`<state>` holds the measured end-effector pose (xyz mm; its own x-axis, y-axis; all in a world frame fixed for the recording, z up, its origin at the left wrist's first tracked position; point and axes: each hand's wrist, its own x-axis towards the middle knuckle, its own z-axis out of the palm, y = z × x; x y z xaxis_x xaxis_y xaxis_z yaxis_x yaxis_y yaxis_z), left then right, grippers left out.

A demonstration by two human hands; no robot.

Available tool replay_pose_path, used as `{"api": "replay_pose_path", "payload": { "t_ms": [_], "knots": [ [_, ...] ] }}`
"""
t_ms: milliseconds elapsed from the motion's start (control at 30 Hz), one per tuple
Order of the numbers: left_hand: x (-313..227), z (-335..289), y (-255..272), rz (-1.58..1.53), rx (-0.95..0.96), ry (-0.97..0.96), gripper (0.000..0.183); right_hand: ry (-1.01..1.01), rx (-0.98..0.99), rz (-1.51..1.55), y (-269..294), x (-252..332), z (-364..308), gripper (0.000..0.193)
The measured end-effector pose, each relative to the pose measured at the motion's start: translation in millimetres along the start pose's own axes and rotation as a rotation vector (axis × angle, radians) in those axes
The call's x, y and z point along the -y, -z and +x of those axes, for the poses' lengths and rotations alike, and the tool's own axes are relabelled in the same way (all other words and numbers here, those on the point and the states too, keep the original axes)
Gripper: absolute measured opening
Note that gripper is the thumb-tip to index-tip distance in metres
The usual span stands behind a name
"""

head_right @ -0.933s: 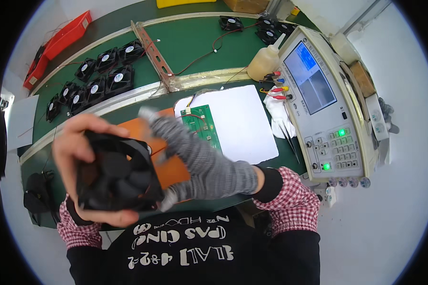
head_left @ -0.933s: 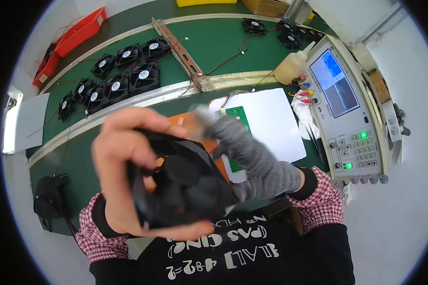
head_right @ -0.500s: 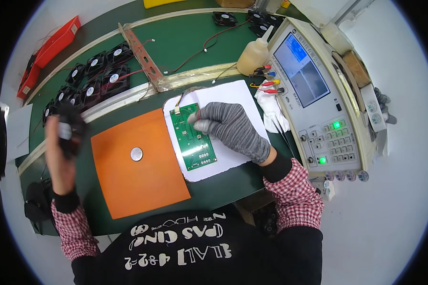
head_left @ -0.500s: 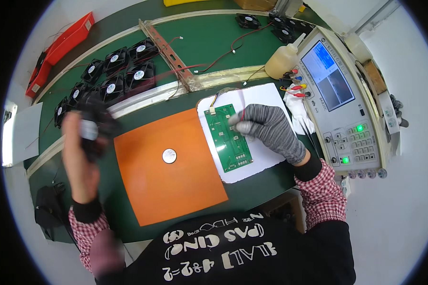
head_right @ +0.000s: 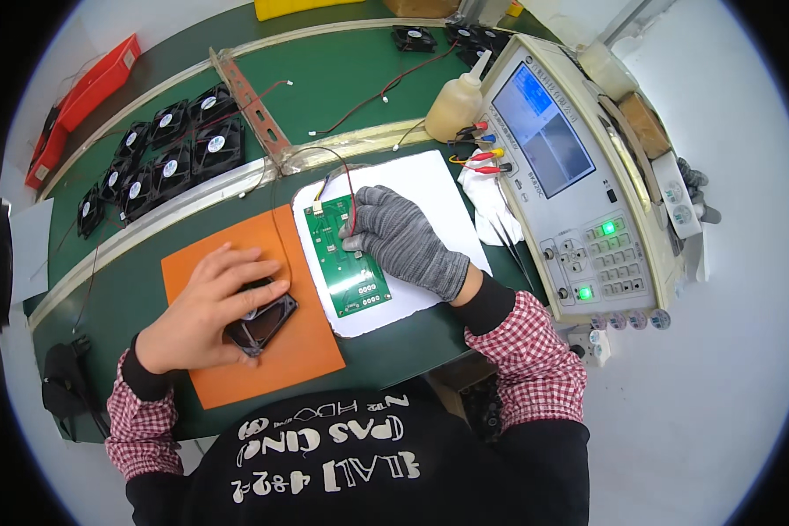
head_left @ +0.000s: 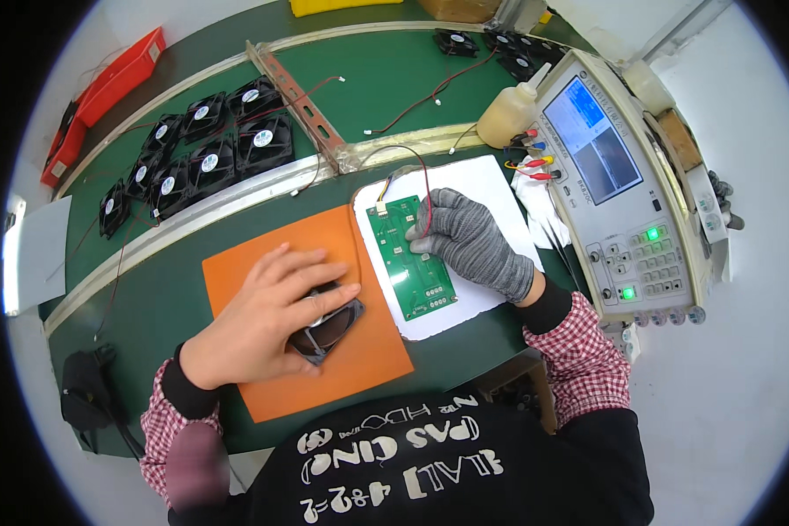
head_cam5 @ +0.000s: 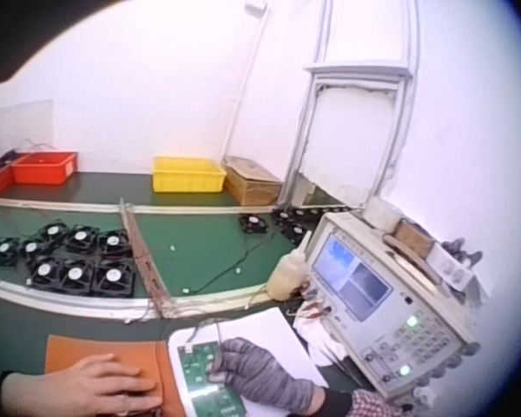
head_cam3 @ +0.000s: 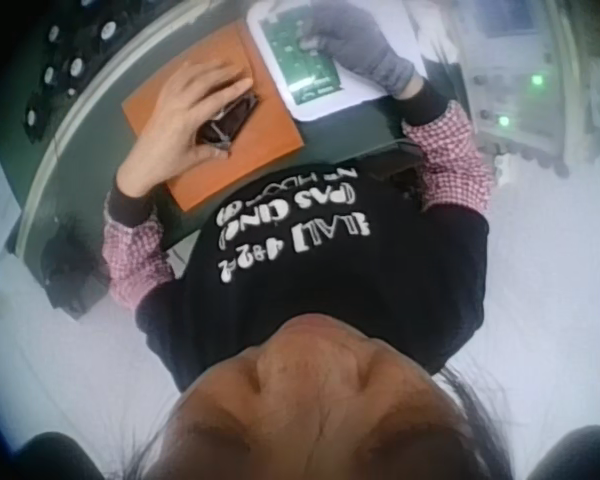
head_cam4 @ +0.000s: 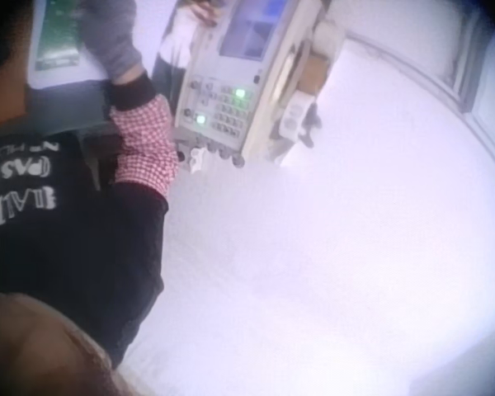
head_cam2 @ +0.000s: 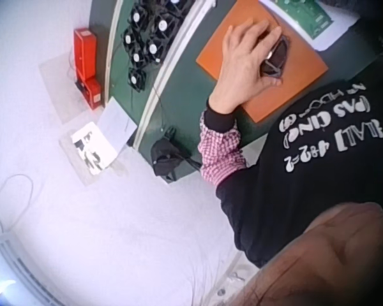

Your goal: The person repeatedly picks up small black cooling fans from a green workbench and connects them to a green circuit board using red and black wires. After connecting each fan, the person places it back on the table. The process is repeated for multiple fans throughout the clip.

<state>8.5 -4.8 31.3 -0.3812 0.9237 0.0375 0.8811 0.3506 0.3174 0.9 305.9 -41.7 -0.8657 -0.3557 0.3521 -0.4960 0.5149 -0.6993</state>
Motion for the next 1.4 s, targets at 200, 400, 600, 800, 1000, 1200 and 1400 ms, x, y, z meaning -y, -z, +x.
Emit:
{"api": "replay_pose_path", "payload": {
  "t_ms": [200,400,600,800,1000,1200,1400],
  "knots": [
    [-26.3,-4.6,-10.9,0.468,-0.506,0.041,0.083,-0.001,-0.006,0.018,3.4,-3.5,-2.6,0.013],
    [-78.0,-51.5,23.5,-0.824,-0.583,0.144,0.034,0.055,-0.002,0.057,0.8,-3.3,0.5,0.012],
    [-78.9,-44.3,18.8,-0.764,-0.799,0.288,0.087,0.068,-0.031,0.018,1.6,-4.6,-1.0,0.012],
    [-63.1,-40.0,24.9,-1.329,-0.548,-0.040,0.071,0.083,-0.020,-0.003,0.3,-2.8,1.3,0.013],
    [-25.9,24.9,29.1,0.331,-0.708,-0.286,0.056,0.124,-0.070,-0.089,-2.2,-9.6,-3.6,0.016],
    [84.1,91.1,28.5,0.434,-0.727,0.349,0.031,0.001,-0.203,0.199,-0.7,-1.8,-8.6,0.011],
    [132.2,43.3,0.3,0.516,-0.560,0.325,0.011,0.054,-0.339,0.100,5.4,1.7,-5.3,0.035]
  ]
}}
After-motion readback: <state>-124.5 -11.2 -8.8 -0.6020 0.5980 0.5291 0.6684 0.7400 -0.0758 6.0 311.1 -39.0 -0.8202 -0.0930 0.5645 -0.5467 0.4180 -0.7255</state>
